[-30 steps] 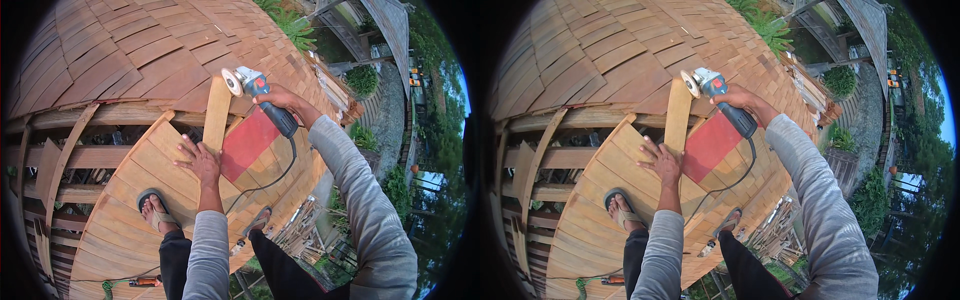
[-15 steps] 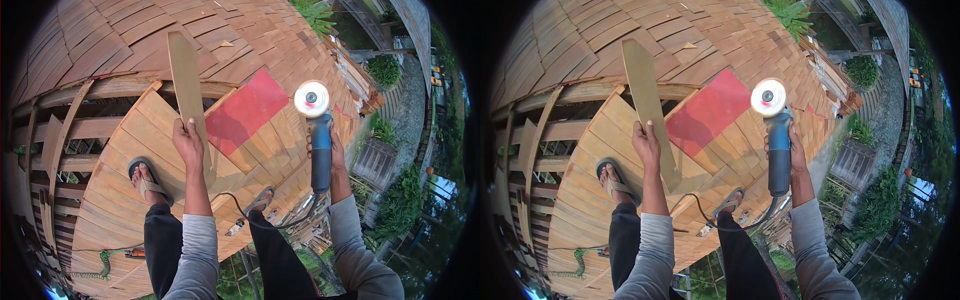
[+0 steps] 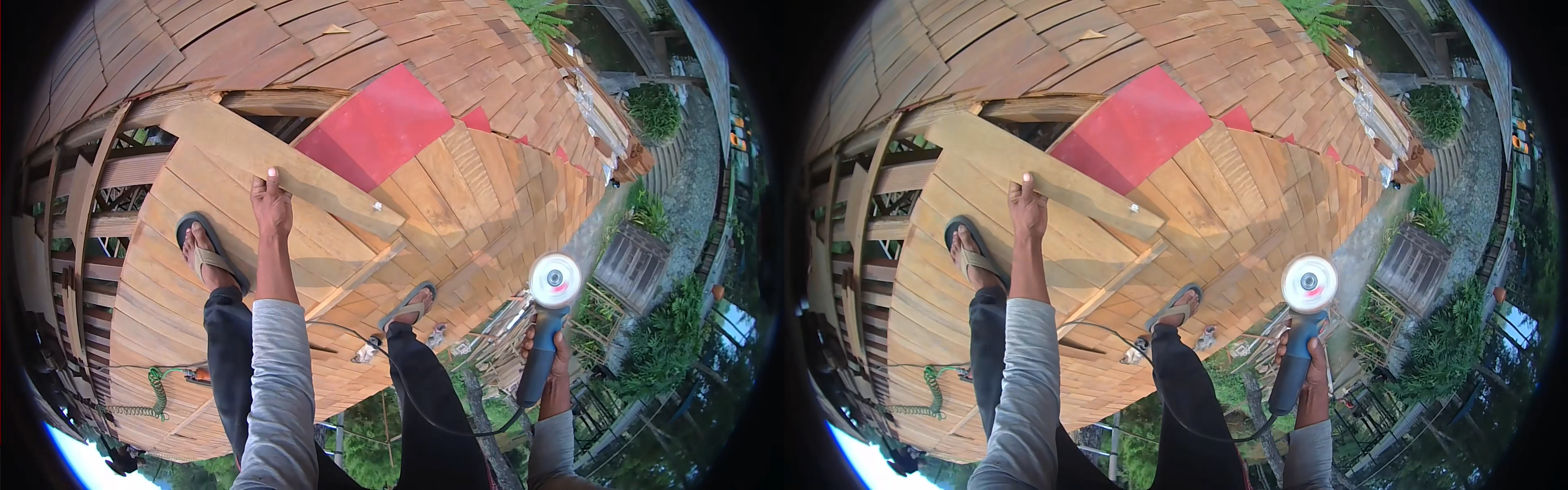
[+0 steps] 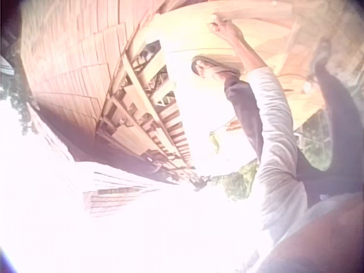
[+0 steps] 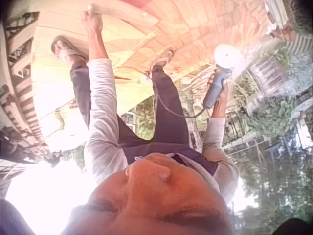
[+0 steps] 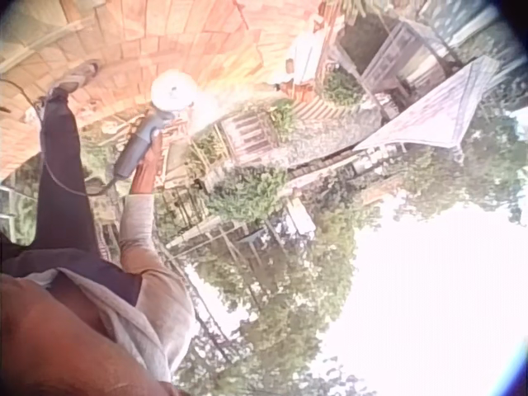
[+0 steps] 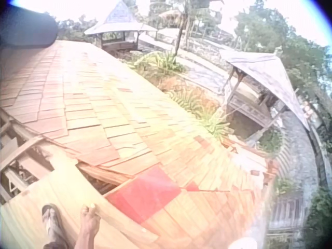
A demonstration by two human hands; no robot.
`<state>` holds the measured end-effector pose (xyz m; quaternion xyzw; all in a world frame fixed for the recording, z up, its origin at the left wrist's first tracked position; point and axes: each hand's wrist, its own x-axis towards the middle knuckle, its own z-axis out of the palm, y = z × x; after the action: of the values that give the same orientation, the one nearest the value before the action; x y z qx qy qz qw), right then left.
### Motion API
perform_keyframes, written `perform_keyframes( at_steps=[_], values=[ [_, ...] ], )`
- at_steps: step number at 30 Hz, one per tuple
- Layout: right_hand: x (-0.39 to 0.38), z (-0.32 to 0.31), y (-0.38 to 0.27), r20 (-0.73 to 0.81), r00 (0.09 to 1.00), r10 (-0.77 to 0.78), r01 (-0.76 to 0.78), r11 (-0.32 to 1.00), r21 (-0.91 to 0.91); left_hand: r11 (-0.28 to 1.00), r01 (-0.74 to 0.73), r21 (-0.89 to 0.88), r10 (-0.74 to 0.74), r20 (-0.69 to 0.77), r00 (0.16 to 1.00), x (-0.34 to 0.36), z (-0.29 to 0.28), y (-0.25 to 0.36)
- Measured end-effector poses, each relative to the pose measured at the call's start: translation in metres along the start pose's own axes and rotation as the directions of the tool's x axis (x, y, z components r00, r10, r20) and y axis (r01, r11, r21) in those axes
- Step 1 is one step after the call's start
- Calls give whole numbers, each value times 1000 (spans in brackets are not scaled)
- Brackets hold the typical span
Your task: The person measures, cuts, and installs wooden shingles onto a roof structure using an angle grinder and a pneumatic nail gun.
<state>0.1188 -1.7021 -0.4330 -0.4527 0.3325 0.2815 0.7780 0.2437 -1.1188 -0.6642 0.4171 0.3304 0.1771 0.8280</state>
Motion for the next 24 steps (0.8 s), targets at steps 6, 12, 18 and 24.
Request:
perform_keyframes(
  at_steps=[6,12,18,24],
  values=[
    [-5,-23,3,-31,999,-12,14,998,67,918,179,354,-255,181,950,14,-10,-19],
    [6,-27,13,-6,1000,8,-7,995,100,442,135,887,-343,28,939,46,-27,23],
    [6,-16,19,21,999,34,-35,997,65,-216,-294,931,214,339,916,1,6,12],
    [13,1,29,56,997,51,-55,997,63,-522,-722,453,-462,561,686,-15,26,-15]
  ],
)
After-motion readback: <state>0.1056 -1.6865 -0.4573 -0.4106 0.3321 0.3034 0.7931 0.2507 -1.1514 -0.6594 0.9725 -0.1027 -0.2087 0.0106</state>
